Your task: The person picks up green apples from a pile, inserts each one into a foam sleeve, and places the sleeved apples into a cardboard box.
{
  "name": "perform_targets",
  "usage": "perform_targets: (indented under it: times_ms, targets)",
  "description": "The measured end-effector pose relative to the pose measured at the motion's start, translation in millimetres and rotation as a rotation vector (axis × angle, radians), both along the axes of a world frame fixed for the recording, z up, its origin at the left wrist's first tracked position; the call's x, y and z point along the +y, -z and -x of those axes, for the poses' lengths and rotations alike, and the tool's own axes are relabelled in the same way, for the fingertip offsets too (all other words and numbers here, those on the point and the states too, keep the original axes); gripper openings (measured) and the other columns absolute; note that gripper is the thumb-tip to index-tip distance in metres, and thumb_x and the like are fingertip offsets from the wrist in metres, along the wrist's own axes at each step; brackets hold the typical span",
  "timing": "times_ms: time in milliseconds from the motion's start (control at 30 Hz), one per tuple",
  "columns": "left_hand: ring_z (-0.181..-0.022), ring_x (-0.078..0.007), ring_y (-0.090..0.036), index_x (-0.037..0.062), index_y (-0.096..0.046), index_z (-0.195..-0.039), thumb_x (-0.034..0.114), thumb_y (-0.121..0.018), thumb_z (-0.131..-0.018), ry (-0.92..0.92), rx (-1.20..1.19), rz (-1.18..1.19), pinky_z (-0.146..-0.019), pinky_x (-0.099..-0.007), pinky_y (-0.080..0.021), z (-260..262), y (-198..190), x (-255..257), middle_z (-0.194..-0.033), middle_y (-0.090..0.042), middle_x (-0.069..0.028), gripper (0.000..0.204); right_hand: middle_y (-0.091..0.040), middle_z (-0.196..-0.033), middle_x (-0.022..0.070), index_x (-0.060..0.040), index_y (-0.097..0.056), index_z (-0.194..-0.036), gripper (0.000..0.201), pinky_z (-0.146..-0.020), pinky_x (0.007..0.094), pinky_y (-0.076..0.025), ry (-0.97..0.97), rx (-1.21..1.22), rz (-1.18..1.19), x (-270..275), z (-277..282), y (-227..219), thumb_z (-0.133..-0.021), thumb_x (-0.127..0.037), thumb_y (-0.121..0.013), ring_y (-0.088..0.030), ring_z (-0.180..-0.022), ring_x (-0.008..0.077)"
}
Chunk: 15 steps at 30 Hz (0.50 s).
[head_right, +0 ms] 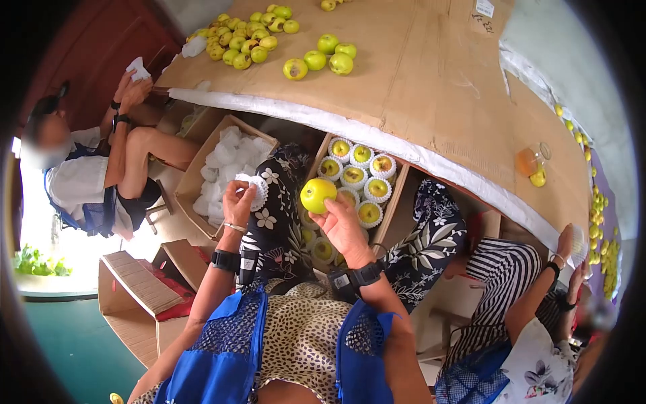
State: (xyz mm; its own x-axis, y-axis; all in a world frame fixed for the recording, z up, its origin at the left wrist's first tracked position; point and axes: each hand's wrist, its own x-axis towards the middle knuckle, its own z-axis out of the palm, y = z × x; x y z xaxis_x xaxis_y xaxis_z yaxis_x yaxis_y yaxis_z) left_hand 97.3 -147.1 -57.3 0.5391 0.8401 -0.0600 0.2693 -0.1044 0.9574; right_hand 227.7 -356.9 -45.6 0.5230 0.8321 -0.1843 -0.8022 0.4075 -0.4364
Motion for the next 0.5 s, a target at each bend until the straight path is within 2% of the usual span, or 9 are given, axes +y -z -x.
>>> perform_targets:
  times_ms: [67,100,133,233,333,367,467,500]
  targets:
    - [-0.077,-0.0119,-0.057,0.0015,-0.052,-0.086,0.013,-0.07,-0.074,-0.021,0.023,-0.073,-0.068,-0.0254,-0.047,6,20,5,-0.087,-0.06,-0.0086,0.025,-0.057,-0.113,0.0059,-0.0077,-0.049,-0.118,0.033,-0.085,0.0362,-0.046,-0.02,-0.002,0.011,1,4,3,-0.086,-0.013,-0.055,-0.055,-0.104,0.019]
    - [-0.082,-0.02,-0.058,0.0028,-0.053,-0.087,0.026,-0.078,-0.065,-0.074,0.083,-0.177,-0.069,-0.0302,-0.048,5,15,-3,-0.091,-0.053,-0.0108,0.04,-0.056,-0.115,0.0058,-0.0084,-0.048,-0.12,0.034,-0.085,0.0362,-0.046,-0.027,-0.018,0.009,2,5,6,-0.087,-0.014,-0.054,-0.054,-0.104,0.0188]
    - [-0.084,-0.0156,-0.057,0.0006,-0.052,-0.087,0.021,-0.078,-0.064,-0.048,0.144,-0.271,-0.07,-0.0282,-0.048,3,4,-10,-0.09,-0.055,-0.0091,0.04,-0.055,-0.116,0.0056,-0.0094,-0.048,-0.12,0.035,-0.085,0.0353,-0.046,-0.03,-0.015,0.022,3,6,6,-0.086,-0.016,-0.054,-0.054,-0.105,0.0189]
    - [-0.084,-0.0157,-0.058,0.0,-0.053,-0.092,0.017,-0.076,-0.065,-0.001,0.272,-0.439,-0.073,-0.0277,-0.048,2,6,-8,-0.092,-0.056,-0.0101,0.039,-0.054,-0.118,0.004,-0.0126,-0.048,-0.12,0.038,-0.084,0.0336,-0.046,-0.038,-0.007,0.043,4,10,5,-0.084,-0.02,-0.057,-0.053,-0.107,0.0177]
    - [-0.083,-0.0144,-0.058,-0.0002,-0.054,-0.093,0.015,-0.074,-0.067,0.03,0.098,-0.104,-0.073,-0.0269,-0.048,4,0,-3,-0.091,-0.058,-0.0089,0.036,-0.054,-0.118,0.0034,-0.0127,-0.049,-0.119,0.038,-0.085,0.0344,-0.045,-0.053,-0.041,0.046,3,9,6,-0.083,-0.02,-0.059,-0.053,-0.106,0.0166]
    - [-0.084,-0.013,-0.058,-0.0002,-0.054,-0.094,0.012,-0.073,-0.069,0.058,-0.009,-0.082,-0.073,-0.0257,-0.048,6,9,-1,-0.09,-0.06,-0.0076,0.034,-0.055,-0.117,0.003,-0.0127,-0.05,-0.118,0.037,-0.085,0.0352,-0.045,-0.056,-0.026,0.027,3,9,6,-0.083,-0.018,-0.06,-0.053,-0.105,0.0165]
    - [-0.087,-0.0127,-0.057,0.0005,-0.053,-0.093,0.009,-0.073,-0.069,0.087,-0.111,0.076,-0.076,-0.0263,-0.049,14,24,4,-0.093,-0.058,-0.0074,0.033,-0.055,-0.116,0.0032,-0.0119,-0.05,-0.118,0.036,-0.086,0.0354,-0.044,-0.071,-0.013,0.027,4,13,15,-0.084,-0.017,-0.059,-0.052,-0.106,0.0168]
    - [-0.087,-0.0141,-0.057,0.0,-0.054,-0.092,0.009,-0.073,-0.068,0.091,-0.113,-0.005,-0.076,-0.0271,-0.05,14,24,0,-0.096,-0.057,-0.0083,0.032,-0.055,-0.116,0.0033,-0.0115,-0.05,-0.118,0.036,-0.086,0.0355,-0.044,-0.078,-0.019,0.028,4,14,14,-0.084,-0.016,-0.059,-0.052,-0.106,0.0169]
